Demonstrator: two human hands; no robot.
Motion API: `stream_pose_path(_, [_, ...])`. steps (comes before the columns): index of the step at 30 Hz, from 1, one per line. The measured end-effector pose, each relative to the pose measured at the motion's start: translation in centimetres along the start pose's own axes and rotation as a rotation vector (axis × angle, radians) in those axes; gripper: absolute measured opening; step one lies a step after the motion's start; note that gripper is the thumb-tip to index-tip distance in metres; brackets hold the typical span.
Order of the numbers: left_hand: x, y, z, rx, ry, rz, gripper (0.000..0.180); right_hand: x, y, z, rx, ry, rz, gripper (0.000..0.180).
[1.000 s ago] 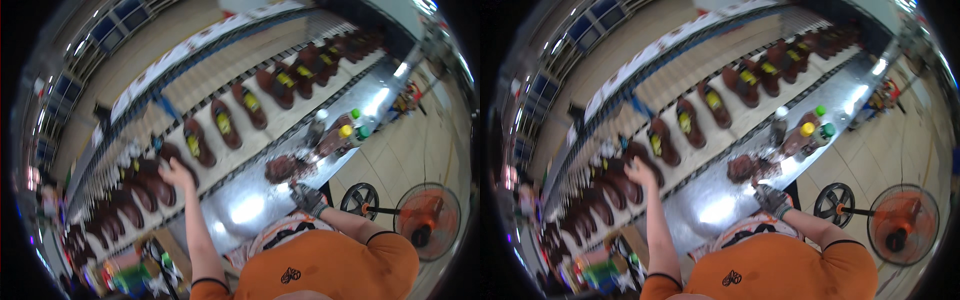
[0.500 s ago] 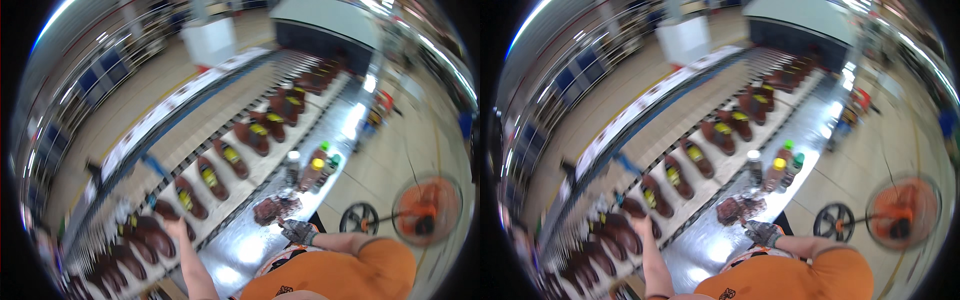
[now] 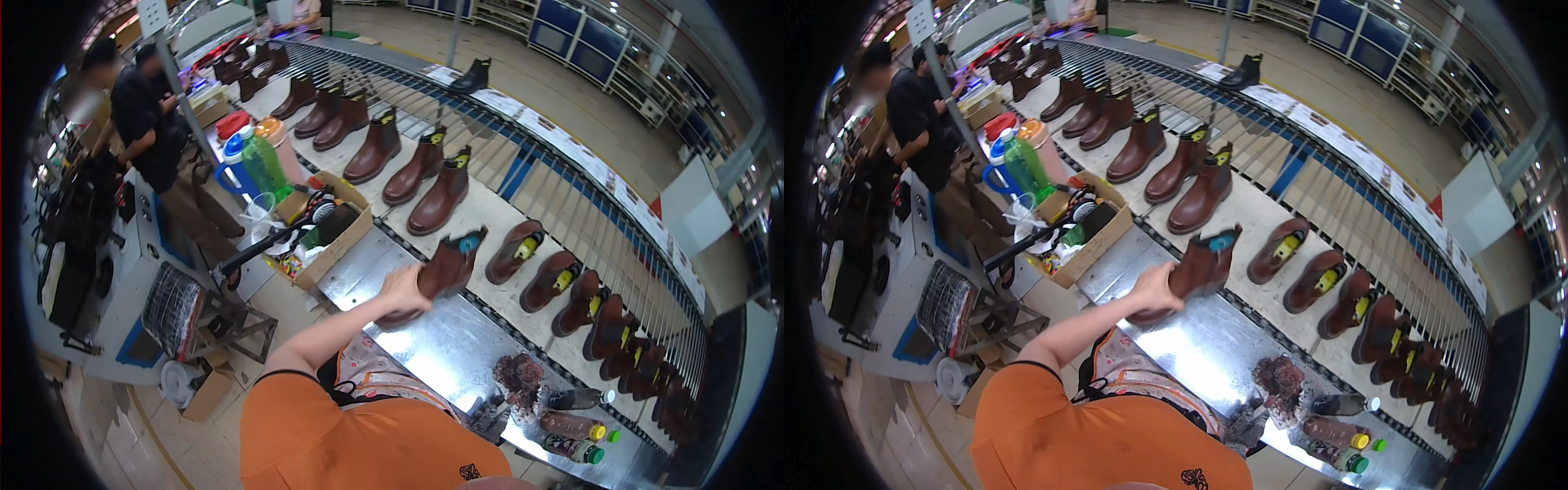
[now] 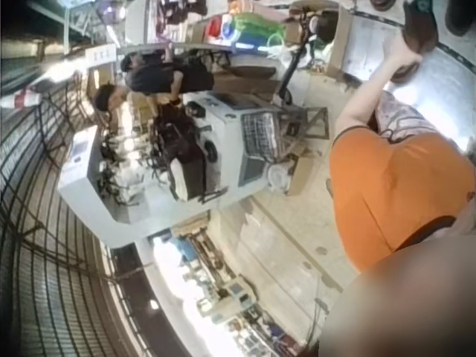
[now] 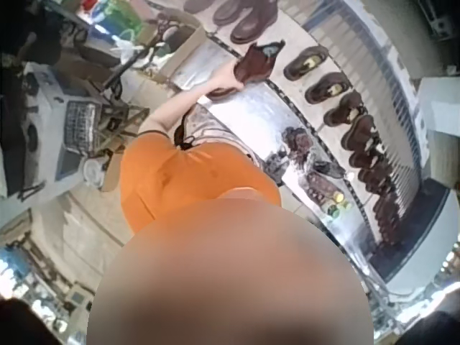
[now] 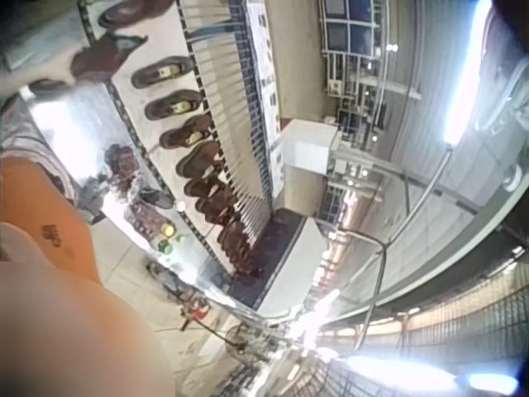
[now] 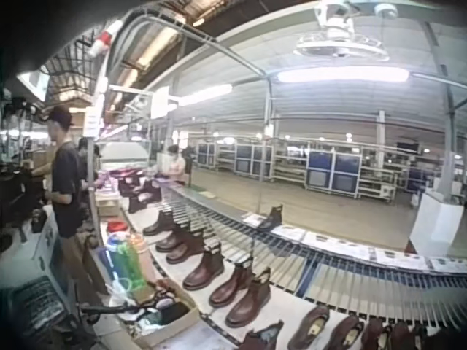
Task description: The recorder is inspecting brown boots on a conveyor belt, cleaning and polishing them with a brush and cloth.
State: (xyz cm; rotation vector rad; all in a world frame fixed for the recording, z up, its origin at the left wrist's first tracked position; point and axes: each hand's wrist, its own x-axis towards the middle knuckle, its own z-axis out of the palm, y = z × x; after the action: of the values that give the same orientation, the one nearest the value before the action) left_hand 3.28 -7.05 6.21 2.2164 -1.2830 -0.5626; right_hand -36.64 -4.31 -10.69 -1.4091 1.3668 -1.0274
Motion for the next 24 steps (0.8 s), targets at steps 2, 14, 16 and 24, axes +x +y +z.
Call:
stream_pose_path(2, [-4.5,0.0,0.4,0.065,-0.009,-0.038,0.086,-0.2,-0.3,0.3,0.093,-0.012,0.048,0.033])
stream_pose_path(14, [-1.7,-2.0,0.5,-0.713,-0.437,0.019,0.048,2.7,-9.3,3.6,0.381,-0.055,0.409,0.029])
stream_pose_path(16, [1.3,-1.7,1.9,-0.997,-0.227,0.135,0.037,3.4,-10.9,5.0,0.392,-0.080,0.384,0.030])
stream_pose_path(24, [7.9,2.7,5.1,-1.146,-0.524,-0.028,0.066,4.0,-14.2,6.0,0.366,-0.178,0.321,0.032])
